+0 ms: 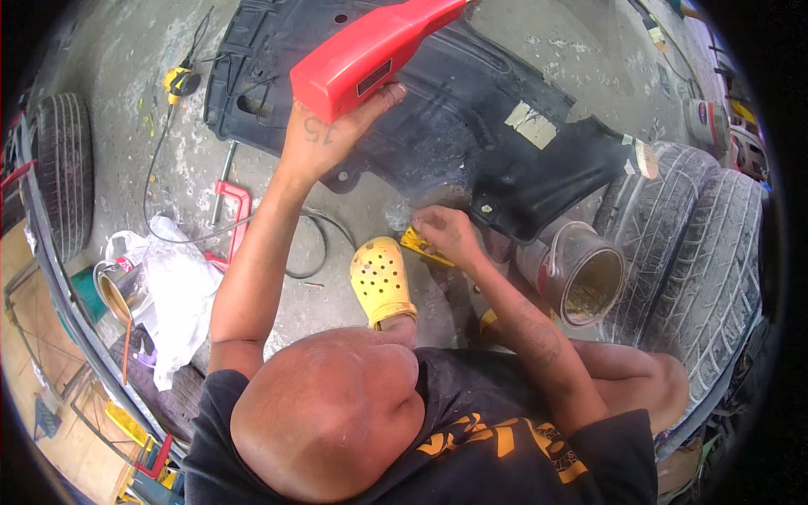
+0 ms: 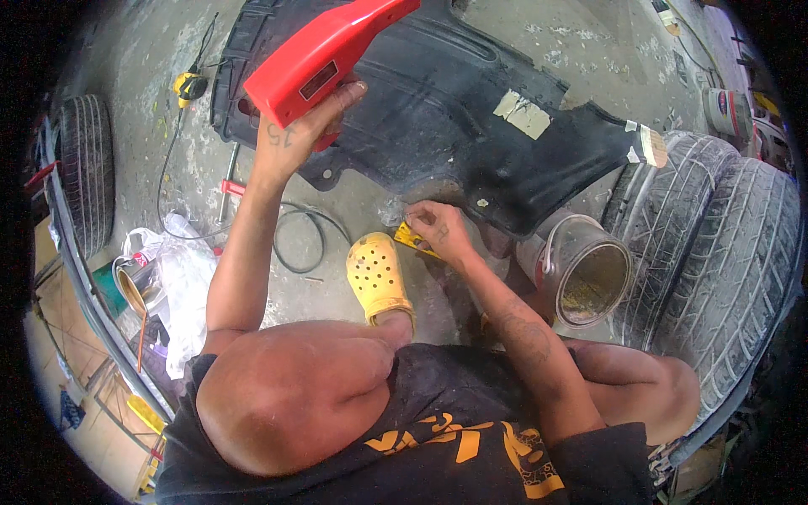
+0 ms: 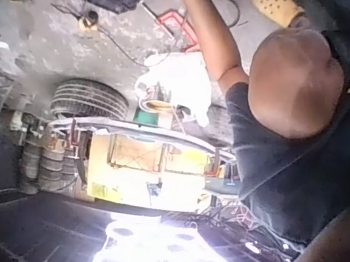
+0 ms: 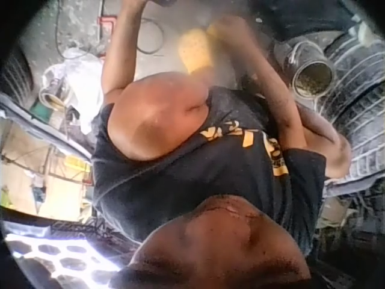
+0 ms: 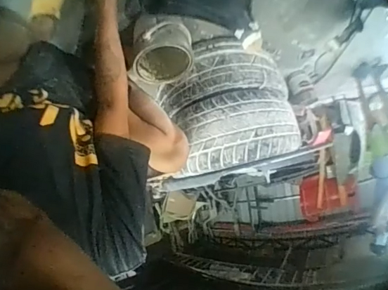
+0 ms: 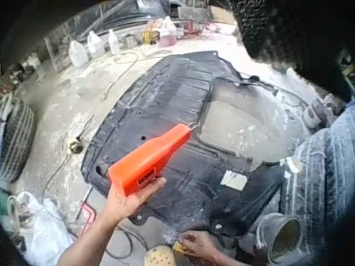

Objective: Repairing a crack in an automotive plastic splash guard using a heat stapler tool.

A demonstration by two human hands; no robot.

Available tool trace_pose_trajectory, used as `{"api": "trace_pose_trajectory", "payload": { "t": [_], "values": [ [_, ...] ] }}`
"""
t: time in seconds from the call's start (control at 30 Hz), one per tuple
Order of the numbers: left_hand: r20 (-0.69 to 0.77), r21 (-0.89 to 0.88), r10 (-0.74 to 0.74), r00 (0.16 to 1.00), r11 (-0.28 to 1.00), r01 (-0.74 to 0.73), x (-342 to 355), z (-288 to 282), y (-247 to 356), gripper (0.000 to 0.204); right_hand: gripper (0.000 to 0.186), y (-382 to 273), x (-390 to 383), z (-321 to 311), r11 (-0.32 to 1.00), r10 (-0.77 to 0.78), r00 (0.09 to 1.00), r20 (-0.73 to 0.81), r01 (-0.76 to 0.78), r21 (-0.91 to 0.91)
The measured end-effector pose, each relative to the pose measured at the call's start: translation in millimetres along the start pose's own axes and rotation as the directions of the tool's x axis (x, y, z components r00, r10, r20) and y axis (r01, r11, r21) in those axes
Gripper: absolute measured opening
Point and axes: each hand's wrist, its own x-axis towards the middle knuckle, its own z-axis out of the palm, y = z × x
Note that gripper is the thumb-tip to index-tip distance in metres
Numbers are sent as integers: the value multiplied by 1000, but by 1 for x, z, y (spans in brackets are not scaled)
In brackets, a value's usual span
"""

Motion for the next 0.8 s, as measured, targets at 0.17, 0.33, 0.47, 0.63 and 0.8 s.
{"api": "trace_pose_trajectory", "payload": {
  "t": [0.17, 0.33, 0.47, 0.63, 0.8],
  "values": [
    [-9, -17, 16, 1000, 1000, -16, -1, 0, -3, 24, 25, -7, -1, -2, 1000, -10, 1000, -17, 10, 16],
    [-9, -23, -3, 1000, 1000, 3, -1, 1, -4, 23, 26, -9, -1, -7, 1000, 1, 1000, 0, -1, -19],
    [-1, -47, -3, 1000, 999, 3, 0, 1, -5, 23, 25, -10, -1, -11, 995, -55, 998, 23, 56, -79],
    [-7, -52, -21, 1000, 998, 20, -1, 0, -2, 23, 29, -11, -1, -11, 1000, -1, 999, 43, 2, -30],
    [-10, -37, -33, 999, 999, 32, -1, 0, -4, 24, 29, -6, 3, -15, 999, 52, 996, 67, -53, 12]
  ]
}}
